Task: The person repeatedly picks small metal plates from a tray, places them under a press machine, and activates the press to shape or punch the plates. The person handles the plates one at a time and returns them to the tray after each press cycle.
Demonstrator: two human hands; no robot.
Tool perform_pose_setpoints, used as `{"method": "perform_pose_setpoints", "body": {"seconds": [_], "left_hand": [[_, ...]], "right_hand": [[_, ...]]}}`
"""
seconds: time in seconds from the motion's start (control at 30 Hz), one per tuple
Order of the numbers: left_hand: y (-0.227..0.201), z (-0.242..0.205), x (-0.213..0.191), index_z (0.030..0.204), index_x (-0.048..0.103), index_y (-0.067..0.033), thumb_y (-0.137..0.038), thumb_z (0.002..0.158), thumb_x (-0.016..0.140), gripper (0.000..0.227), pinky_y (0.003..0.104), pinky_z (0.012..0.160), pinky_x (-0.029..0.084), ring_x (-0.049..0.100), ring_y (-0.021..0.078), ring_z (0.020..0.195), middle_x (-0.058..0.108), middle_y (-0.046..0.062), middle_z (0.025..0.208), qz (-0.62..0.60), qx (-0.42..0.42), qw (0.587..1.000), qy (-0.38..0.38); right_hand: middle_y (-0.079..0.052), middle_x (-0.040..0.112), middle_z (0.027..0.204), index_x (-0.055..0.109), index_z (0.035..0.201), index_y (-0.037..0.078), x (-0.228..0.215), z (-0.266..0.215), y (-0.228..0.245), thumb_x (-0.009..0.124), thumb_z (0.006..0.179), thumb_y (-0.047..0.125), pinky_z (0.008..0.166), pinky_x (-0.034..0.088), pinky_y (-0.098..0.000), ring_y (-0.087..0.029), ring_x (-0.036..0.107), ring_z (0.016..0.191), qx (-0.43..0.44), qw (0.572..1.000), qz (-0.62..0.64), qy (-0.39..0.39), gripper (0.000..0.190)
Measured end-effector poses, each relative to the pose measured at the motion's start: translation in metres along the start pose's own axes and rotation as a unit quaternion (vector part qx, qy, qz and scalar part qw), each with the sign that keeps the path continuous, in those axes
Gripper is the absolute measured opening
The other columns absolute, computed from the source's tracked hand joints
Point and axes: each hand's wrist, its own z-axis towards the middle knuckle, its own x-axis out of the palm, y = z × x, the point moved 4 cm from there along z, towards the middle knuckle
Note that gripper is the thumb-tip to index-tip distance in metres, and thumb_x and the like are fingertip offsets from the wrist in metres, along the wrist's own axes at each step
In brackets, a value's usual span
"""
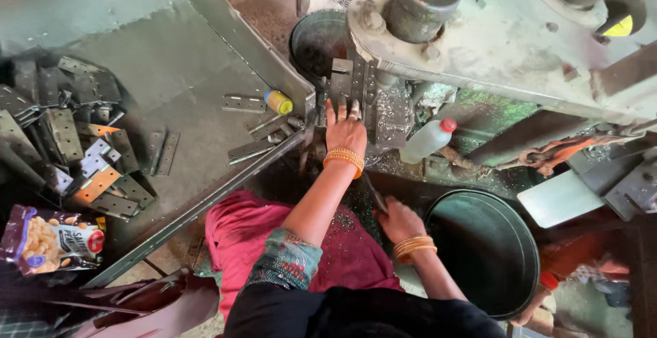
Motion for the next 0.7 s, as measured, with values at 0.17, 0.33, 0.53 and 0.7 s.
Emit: {"method": "perform_pose_setpoints", "body": {"seconds": [0.17, 0.33, 0.53, 0.7], "left_hand": [[-0.002, -0.013, 0.004, 0.124, 0.072, -0.0105, -0.017, 0.097, 0.050, 0.035, 0.061, 0.123, 0.002, 0.035, 0.0288, 0.148, 0.040, 0.004, 0.162, -0.032, 0.006, 0.996, -0.082], [0.003, -0.004, 0.004, 0.126, 0.071, -0.0128, -0.018, 0.100, 0.047, 0.036, 0.061, 0.124, 0.001, 0.034, 0.0295, 0.151, 0.040, 0.003, 0.161, -0.039, -0.004, 0.997, -0.066], [-0.004, -0.012, 0.014, 0.129, 0.068, -0.0126, -0.016, 0.095, 0.048, 0.040, 0.063, 0.121, 0.000, 0.035, 0.0302, 0.145, 0.038, 0.003, 0.160, -0.079, 0.016, 0.993, -0.091], [0.004, 0.001, 0.007, 0.129, 0.071, -0.0127, -0.013, 0.101, 0.046, 0.038, 0.060, 0.126, -0.001, 0.032, 0.0280, 0.152, 0.036, 0.002, 0.165, -0.017, 0.007, 0.999, -0.038]], "right_hand": [[-0.025, 0.073, 0.090, 0.060, 0.111, 0.008, -0.001, -0.006, -0.004, 0.061, 0.094, 0.038, 0.077, 0.054, -0.0570, -0.045, 0.071, 0.089, 0.016, 1.000, 0.011, 0.007, 0.034], [-0.026, 0.072, 0.091, 0.060, 0.107, 0.007, -0.006, 0.006, 0.000, 0.064, 0.093, 0.039, 0.078, 0.052, -0.0584, -0.047, 0.068, 0.092, -0.003, 1.000, 0.004, 0.005, 0.035], [-0.024, 0.074, 0.090, 0.061, 0.109, 0.011, 0.019, -0.016, -0.013, 0.061, 0.092, 0.035, 0.074, 0.053, -0.0582, -0.046, 0.069, 0.090, 0.008, 0.998, 0.067, -0.004, 0.030], [-0.025, 0.072, 0.088, 0.056, 0.114, 0.010, 0.012, -0.004, -0.009, 0.065, 0.093, 0.041, 0.074, 0.053, -0.0591, -0.047, 0.068, 0.087, 0.029, 1.000, -0.002, 0.006, 0.038]]}}
